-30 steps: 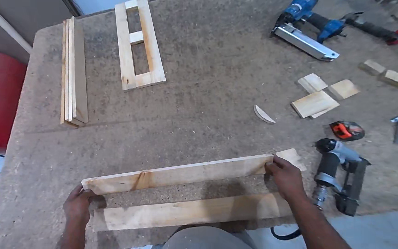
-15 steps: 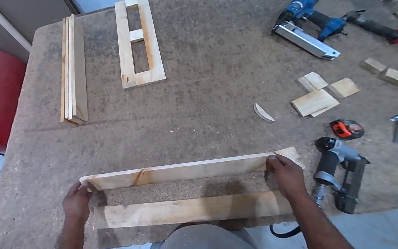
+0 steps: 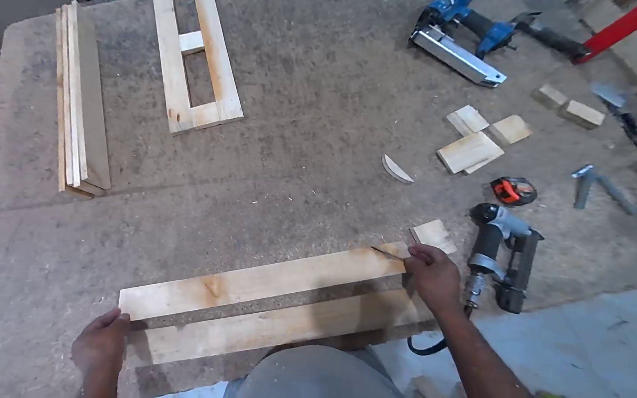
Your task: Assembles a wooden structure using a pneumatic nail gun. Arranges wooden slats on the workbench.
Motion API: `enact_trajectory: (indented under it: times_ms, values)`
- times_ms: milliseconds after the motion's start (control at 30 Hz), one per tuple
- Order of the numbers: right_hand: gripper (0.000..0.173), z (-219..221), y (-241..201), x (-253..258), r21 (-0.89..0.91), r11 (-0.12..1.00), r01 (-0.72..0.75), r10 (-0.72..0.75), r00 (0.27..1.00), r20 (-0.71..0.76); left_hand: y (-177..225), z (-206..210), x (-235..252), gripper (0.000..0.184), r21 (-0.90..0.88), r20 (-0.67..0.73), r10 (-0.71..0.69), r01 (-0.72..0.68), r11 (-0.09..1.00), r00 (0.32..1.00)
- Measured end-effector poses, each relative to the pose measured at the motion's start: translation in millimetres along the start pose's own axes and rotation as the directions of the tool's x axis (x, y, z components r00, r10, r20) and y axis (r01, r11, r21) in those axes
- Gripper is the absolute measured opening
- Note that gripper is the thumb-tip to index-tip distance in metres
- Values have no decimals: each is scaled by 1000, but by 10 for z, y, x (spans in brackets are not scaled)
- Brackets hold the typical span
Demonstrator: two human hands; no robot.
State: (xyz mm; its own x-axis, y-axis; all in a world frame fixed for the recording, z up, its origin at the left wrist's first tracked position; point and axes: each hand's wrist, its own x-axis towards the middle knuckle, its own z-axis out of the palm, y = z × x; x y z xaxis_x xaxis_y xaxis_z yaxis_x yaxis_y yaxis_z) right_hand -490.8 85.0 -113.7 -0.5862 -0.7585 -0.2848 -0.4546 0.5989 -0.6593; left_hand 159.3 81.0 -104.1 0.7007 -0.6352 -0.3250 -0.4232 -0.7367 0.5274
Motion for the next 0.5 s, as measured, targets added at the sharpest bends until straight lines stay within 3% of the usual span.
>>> enact_trajectory:
  times_ms: [167, 267, 333, 433, 500]
  values:
    - [33, -36, 176, -126, -145, 988, 50, -48, 999, 14, -128, 22, -134, 20, 249, 12, 25, -27, 968, 1000]
    - [38, -140, 338, -186, -124, 991, 50, -44, 998, 48, -259, -19, -247, 25, 215, -8, 22, -20, 976, 1000]
    - [44, -192, 387, -286, -138, 990, 42, -34, 998, 57, -292, -40, -377, 38, 136, -40, 8, -3, 991, 999]
    - [59, -220, 340, -458, -342, 938, -51, 63, 998, 22, -340, 8, -532, 49, 212, -56, -63, 73, 975, 996]
    - [54, -171, 310, -516, -466, 875, -128, 154, 988, 17, -362, 70, -610, 49, 354, -13, -109, 107, 929, 994]
